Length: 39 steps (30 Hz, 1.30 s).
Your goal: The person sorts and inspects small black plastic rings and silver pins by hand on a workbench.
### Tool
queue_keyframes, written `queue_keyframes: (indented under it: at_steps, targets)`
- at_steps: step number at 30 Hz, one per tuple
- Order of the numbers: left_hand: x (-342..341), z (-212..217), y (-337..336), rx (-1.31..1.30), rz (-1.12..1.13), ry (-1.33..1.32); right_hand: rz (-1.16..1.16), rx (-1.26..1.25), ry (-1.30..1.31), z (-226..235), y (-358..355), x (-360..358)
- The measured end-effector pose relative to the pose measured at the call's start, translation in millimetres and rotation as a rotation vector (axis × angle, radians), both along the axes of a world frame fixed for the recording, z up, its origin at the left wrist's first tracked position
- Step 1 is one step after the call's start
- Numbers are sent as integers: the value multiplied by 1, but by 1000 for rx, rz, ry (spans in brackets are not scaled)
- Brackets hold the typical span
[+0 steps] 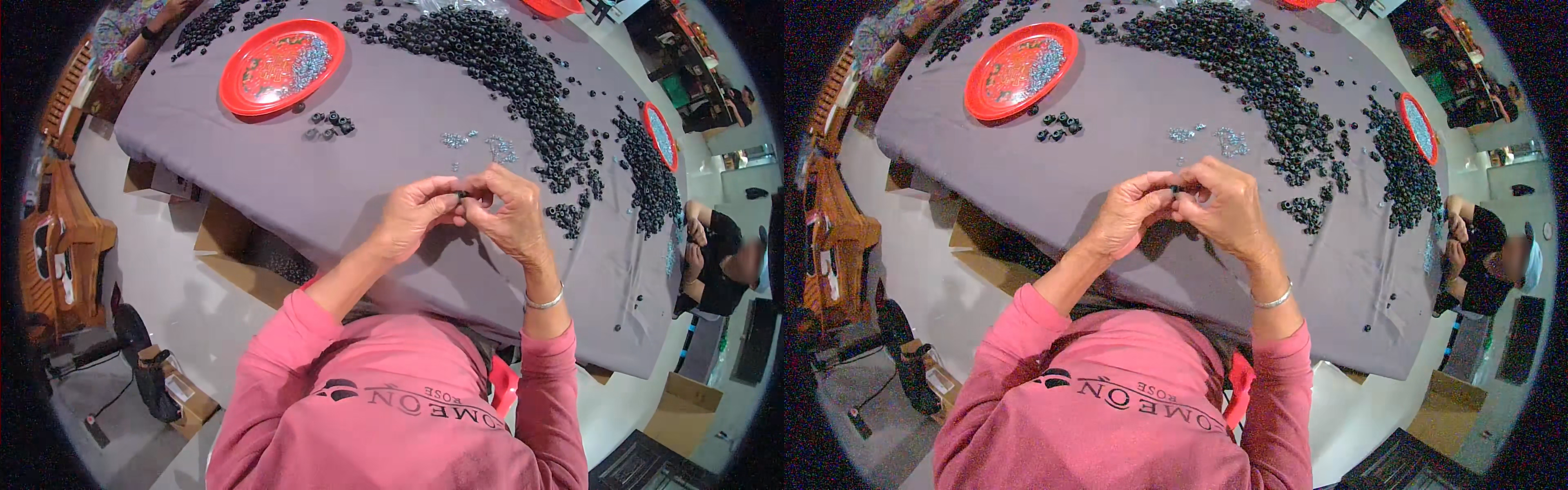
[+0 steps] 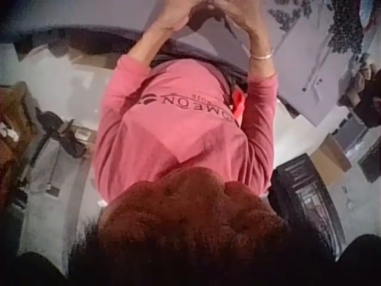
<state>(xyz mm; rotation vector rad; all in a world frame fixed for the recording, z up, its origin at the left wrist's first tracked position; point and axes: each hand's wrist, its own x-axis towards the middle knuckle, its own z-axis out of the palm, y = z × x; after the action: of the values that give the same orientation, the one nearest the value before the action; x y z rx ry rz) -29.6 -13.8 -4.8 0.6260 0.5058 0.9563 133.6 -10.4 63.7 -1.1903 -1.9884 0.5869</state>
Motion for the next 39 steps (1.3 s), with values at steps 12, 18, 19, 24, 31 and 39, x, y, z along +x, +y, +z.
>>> queue_keyframes:
  at_steps: [12,18,19,24,31,39]
  targets:
    - [-1,-7,0,48,2,-113,-84,-679,565,-30,-16,3]
    - [8,-1,-1,130,136,-17,-107,-950,672,-29,-16,-12]
    - [8,0,-2,138,140,-1,-90,-989,782,-32,-14,-11]
    - [12,-3,2,170,145,6,-52,-989,1053,-40,-14,-13]
    - [20,-2,12,329,110,200,7,-1112,1247,-49,-9,2]
    - [12,9,17,668,391,518,69,-1053,988,-38,-12,5]
